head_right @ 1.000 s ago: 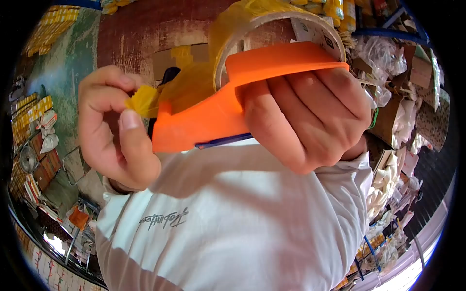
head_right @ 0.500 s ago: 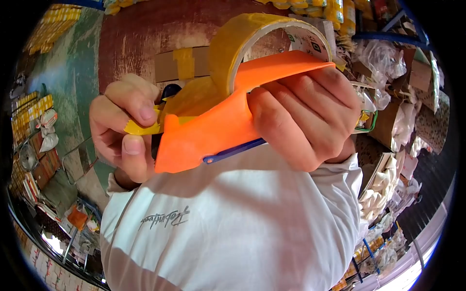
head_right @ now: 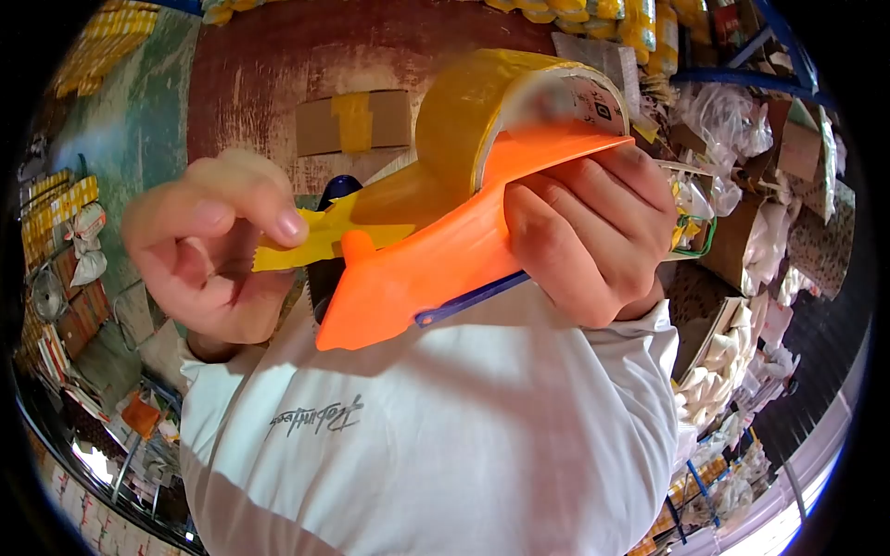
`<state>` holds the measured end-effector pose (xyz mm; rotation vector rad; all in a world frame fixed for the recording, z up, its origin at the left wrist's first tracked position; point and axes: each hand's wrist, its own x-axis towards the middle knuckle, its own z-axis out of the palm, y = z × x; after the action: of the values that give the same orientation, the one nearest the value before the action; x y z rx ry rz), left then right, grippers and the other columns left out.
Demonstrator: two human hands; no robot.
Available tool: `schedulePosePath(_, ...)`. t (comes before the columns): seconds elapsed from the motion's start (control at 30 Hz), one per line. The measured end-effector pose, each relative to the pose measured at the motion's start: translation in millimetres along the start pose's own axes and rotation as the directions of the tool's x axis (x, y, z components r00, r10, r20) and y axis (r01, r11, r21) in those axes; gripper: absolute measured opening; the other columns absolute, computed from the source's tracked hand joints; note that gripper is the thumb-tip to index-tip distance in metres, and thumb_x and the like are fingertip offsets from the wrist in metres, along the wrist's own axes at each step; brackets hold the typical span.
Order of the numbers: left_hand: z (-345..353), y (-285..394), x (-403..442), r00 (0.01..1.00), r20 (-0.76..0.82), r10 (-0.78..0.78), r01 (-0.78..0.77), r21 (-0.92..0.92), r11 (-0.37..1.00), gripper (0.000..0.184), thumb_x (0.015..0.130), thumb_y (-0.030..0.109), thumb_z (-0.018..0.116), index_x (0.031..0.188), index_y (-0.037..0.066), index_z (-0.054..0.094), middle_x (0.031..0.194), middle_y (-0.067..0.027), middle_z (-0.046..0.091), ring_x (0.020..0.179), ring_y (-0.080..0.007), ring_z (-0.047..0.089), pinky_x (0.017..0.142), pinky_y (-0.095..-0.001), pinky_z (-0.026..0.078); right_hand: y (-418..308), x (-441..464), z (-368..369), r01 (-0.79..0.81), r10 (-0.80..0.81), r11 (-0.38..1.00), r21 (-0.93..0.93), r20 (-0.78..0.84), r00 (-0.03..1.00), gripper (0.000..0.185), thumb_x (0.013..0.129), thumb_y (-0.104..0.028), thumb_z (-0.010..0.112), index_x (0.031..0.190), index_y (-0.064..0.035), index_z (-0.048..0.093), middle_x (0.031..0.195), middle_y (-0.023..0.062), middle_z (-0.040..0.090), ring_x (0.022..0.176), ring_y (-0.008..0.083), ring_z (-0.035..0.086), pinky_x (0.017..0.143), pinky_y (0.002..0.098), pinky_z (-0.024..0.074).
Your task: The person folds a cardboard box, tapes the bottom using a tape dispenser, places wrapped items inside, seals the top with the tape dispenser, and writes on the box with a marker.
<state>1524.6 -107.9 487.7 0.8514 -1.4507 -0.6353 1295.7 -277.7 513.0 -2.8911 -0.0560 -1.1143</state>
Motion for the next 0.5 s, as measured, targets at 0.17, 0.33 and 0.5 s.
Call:
schedulePosePath(0.17,7.8,18.5,8.0,0.999,-0.051,-0.005,0.024,0.372,0.928,0.036,0.079,-0.014,0.07,0.112,0.0,0.064,0.1,-0.0153,0.065,0.082,-0.0238,0.062,0.072,-0.034,0.051,-3.2,0.6,2.3,-0.013,0.012,1.0,-0.021,-0.006,1.0,0.048,0.044,-0.012,0.028,0.078,0.0046,0.059,0.068,0.0116,0.064,0.063,0.0267,0.067,0.07,0.0346,0.0541)
schedulePosePath(0.33,16.8,11.9,7.1,0.99,-0.073,0.119,-0.057,0.569,0.82,0.034,0.075,-0.019,0.068,0.103,0.001,0.071,0.098,-0.0147,0.066,0.08,-0.0256,0.065,0.067,-0.033,0.052,-3.5,-5.7,7.7,-0.032,0.031,0.999,-0.008,-0.011,0.999,0.045,0.041,-0.015,0.038,0.076,0.0036,0.06,0.068,0.0097,0.063,0.062,0.0251,0.066,0.069,0.0336,0.0531)
schedulePosePath(0.5,23.0,13.7,1.9,0.987,-0.128,0.097,0.0,0.604,0.797,0.032,0.077,-0.019,0.067,0.101,0.001,0.07,0.094,-0.0145,0.066,0.079,-0.0267,0.065,0.067,-0.0338,0.053,1.3,-11.0,16.0,-0.049,0.049,0.999,-0.017,0.003,0.999,0.024,0.062,-0.014,0.069,0.078,0.0021,0.062,0.066,0.0081,0.06,0.058,0.0233,0.06,0.066,0.0314,0.0491)
